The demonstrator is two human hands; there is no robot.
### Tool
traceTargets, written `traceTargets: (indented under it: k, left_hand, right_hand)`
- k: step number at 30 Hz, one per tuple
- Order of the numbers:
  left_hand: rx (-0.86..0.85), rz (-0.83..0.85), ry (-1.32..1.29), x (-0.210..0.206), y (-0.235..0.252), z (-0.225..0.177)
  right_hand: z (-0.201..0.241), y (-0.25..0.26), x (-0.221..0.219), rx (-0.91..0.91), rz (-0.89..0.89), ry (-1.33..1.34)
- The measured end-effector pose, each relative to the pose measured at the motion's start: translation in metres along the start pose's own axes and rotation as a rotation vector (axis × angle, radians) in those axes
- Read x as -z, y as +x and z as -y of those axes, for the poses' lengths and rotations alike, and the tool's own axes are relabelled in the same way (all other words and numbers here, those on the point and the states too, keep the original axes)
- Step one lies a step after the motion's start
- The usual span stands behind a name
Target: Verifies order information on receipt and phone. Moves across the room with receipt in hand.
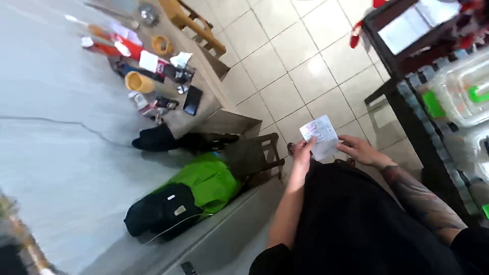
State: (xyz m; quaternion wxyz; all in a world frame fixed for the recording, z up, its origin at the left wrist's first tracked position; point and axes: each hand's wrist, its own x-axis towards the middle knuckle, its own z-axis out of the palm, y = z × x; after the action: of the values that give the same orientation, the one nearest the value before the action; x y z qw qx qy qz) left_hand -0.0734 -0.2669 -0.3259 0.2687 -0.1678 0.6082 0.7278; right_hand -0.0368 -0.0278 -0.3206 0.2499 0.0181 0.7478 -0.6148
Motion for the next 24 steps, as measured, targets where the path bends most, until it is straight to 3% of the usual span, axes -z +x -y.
traceTargets:
  k: [9,15,18,24]
  left_hand:
    - [-0.012,-0.201,-0.098,0.178,0.054,-0.067]
    - [-0.041,-0.353,-0.185,0.262,0.058,-0.099]
    - [-0.117,-0.447,-0.245,0.294,0.054,-0.100]
    - [-0.189,-0.826,-0.375,0.351,0.038,-0.072]
  right_hand:
    - [0.076,0.182,-0.124,-0.056,0.256,0.083]
    - [0.125,0.264,-0.188,-0.045,0.412,0.029]
    - [0.139,0.304,-0.216,0.016,0.558,-0.127]
    - [0.178,0.396,-0.266,0.122,0.816,-0.476]
